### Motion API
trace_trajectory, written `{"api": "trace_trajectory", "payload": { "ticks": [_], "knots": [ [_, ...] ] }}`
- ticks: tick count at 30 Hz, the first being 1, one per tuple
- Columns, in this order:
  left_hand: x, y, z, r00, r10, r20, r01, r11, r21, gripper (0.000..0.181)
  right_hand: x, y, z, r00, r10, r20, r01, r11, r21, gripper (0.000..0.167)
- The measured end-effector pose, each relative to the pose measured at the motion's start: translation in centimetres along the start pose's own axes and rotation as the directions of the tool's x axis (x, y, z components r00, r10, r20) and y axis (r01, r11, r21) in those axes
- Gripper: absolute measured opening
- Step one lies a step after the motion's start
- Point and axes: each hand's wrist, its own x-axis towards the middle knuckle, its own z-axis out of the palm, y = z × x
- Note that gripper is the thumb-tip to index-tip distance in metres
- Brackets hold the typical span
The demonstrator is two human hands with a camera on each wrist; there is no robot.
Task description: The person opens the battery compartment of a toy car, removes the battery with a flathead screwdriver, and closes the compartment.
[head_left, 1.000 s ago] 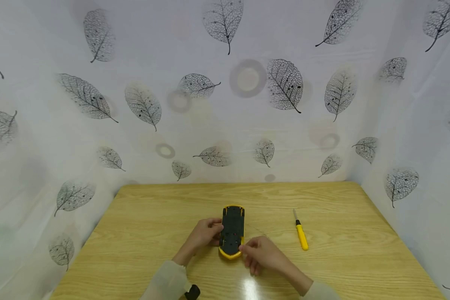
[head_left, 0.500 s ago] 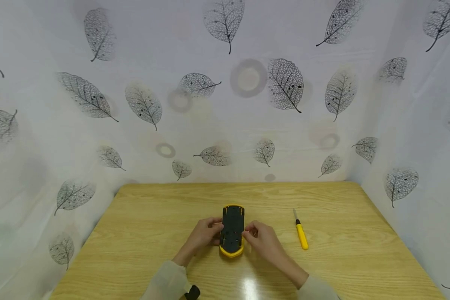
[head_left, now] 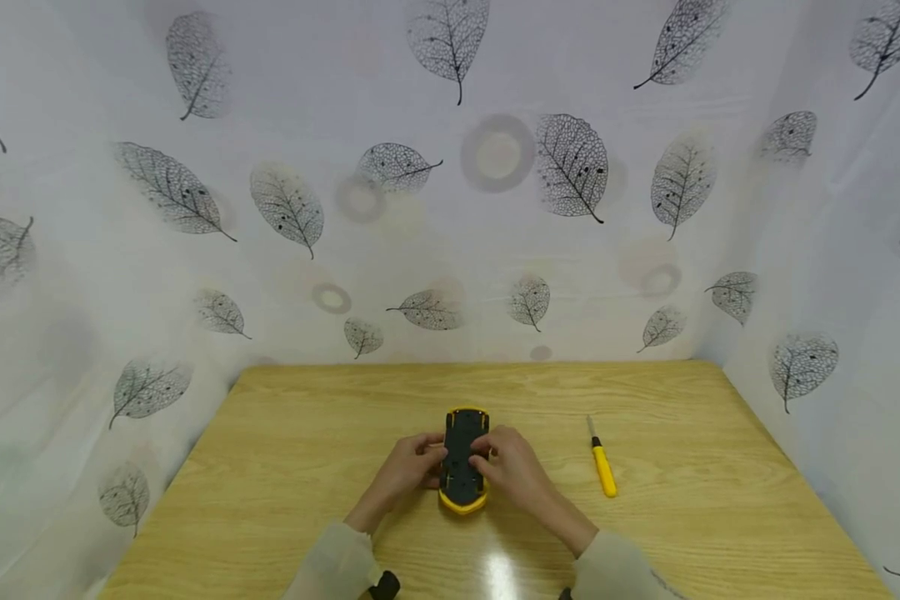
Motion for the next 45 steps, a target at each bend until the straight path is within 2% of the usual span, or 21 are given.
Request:
{"api": "trace_trajectory", "payload": {
  "ticks": [8, 18, 32, 38, 45],
  "knots": [
    [-0.1, -0.1, 0.0, 1.000, 0.001, 0.001, -0.001, 1.000, -0.001, 0.045, 0.2, -0.3, 0.7, 1.000, -0.014, -0.007, 0.013, 0.998, -0.065, 0.011],
    [-0.4, 0.1, 0.0, 1.000, -0.004, 0.003, 0.004, 1.000, 0.002, 0.046, 0.4, -0.4, 1.2, 1.000, -0.020, 0.024, 0.023, 0.991, -0.129, 0.013],
    [-0.2, -0.2, 0.0, 1.000, -0.018, -0.001, 0.018, 1.000, -0.006, 0.045, 0.4, -0.4, 2.0, 0.995, -0.092, -0.042, 0.084, 0.980, -0.178, 0.013],
    [-0.2, -0.5, 0.0, 1.000, 0.004, 0.017, -0.004, 1.000, -0.023, 0.046, 0.5, -0.4, 2.2, 0.988, -0.149, -0.035, 0.136, 0.959, -0.248, 0.015],
    [-0.3, -0.8, -0.1, 1.000, 0.016, 0.017, -0.015, 0.999, -0.035, 0.046, 0.6, -0.7, 2.2, 0.984, -0.180, 0.005, 0.169, 0.914, -0.368, 0.019]
  ]
}}
